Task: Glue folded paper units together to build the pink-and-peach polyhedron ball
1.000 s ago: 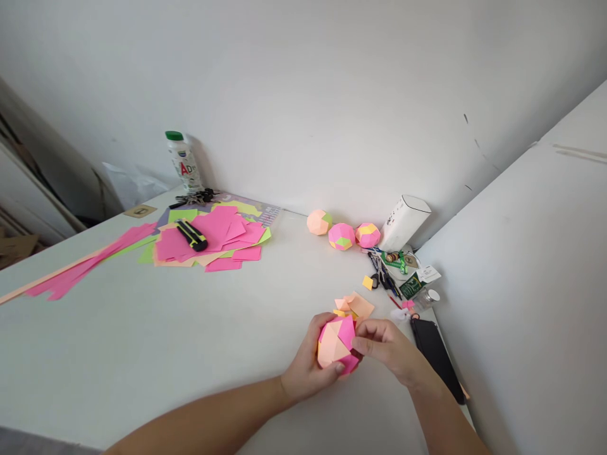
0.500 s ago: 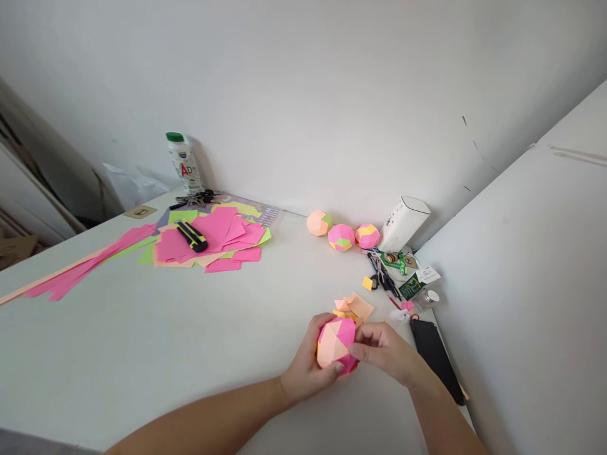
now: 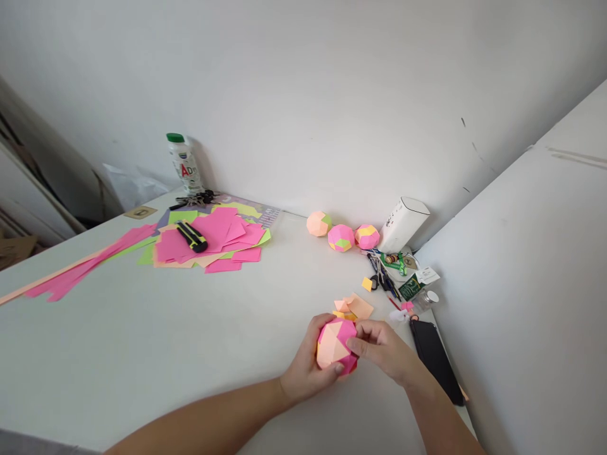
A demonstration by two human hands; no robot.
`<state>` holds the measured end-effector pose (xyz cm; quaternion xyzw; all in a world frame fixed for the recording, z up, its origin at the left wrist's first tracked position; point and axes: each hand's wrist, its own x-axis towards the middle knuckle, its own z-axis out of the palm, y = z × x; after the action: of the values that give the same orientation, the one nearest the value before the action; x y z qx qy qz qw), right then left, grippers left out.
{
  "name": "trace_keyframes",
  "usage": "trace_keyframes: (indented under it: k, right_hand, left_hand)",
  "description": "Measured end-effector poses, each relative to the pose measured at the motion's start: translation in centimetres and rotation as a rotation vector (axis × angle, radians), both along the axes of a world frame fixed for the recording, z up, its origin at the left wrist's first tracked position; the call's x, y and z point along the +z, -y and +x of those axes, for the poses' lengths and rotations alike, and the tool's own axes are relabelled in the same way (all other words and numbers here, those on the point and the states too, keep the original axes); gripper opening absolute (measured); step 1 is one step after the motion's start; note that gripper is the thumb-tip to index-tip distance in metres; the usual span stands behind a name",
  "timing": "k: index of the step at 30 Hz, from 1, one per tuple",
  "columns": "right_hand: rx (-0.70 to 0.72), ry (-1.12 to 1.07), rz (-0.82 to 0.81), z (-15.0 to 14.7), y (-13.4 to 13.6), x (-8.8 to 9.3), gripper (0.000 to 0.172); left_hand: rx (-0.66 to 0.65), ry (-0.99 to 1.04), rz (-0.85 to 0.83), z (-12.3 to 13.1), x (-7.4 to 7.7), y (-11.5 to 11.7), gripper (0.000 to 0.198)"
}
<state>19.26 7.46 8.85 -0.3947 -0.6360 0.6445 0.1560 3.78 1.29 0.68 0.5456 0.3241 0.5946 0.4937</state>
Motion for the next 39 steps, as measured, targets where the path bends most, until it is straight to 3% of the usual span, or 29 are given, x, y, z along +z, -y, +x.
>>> trace_keyframes:
  k: [39]
  right_hand:
    - [0.064, 0.085, 0.185, -0.5, 0.7, 0.6, 0.022]
  left_hand:
    - [0.021, -0.012, -0.027, 0.1, -1.2, -0.1, 0.063]
